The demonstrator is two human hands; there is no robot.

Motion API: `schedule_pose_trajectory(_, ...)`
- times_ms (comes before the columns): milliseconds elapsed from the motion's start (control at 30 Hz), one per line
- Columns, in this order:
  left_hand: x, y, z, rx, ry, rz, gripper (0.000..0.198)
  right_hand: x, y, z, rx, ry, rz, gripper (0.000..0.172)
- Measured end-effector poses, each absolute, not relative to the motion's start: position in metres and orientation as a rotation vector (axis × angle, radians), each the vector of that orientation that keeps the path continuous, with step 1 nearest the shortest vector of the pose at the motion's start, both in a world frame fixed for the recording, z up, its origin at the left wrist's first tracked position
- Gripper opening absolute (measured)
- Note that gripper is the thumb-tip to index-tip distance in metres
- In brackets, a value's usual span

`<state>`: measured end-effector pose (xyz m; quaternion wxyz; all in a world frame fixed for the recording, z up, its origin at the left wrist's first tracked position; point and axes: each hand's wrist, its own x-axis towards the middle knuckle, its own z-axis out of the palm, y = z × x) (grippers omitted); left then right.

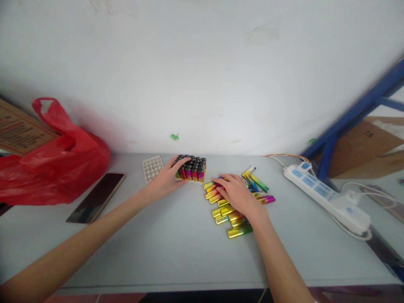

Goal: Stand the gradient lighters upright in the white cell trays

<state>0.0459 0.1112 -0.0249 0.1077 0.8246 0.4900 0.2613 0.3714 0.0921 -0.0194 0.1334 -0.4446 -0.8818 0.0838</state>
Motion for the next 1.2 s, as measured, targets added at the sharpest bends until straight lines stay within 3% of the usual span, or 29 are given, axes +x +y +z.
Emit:
schedule_pose_trajectory(133, 0.049, 0.109, -0.016, 2.412, 1.549, 0.727, 0.094, 0.369, 0.093, -0.02, -1.332, -2.507, 0.239, 0.036)
schedule_pose_trajectory(233, 0.029, 0.086, -0.02, 2.42, 1.756, 0.887, 0.098, 0.365, 0.091, -0.018, -1.327, -2.481, 0.26, 0.034)
schedule_pose_trajectory(300, 0.008, 0.063, -0.03, 2.374, 1.945, 0.892, 0.087, 0.36, 0.088, -0.017, -1.351, -2.471, 0.246, 0.035)
schedule_pose_trajectory(400, -0.022, 0.019, -0.047, 2.434, 2.025, 0.59, 0.068, 0.353, 0.086, -0.016, -1.448, -2.448, 0.179, 0.037)
schedule_pose_trajectory(467, -0.033, -0.013, -0.054, 2.455, 2.01, 0.552, 0.066, 0.35, 0.085, -0.017, -1.497, -2.434, 0.147, 0.036)
schedule_pose_trajectory(667, -0.011, -0.072, -0.047, 2.573, 1.699, 0.612, 0.033, 0.354, 0.091, -0.018, -1.435, -2.443, 0.231, 0.025)
schedule_pose_trajectory(833, 0.016, -0.04, -0.028, 2.621, 1.322, 0.616, 0.02, 0.36, 0.099, -0.017, -1.336, -2.376, 0.471, 0.01)
schedule_pose_trajectory(1000, 0.027, 0.016, -0.021, 2.568, 1.223, 0.624, 0.016, 0.365, 0.102, -0.017, -1.202, -2.296, 0.581, 0.02)
schedule_pose_trajectory(1200, 0.037, 0.058, -0.021, 2.635, 1.049, 0.567, 0.016, 0.368, 0.101, -0.006, -1.125, -2.032, 0.709, 0.013)
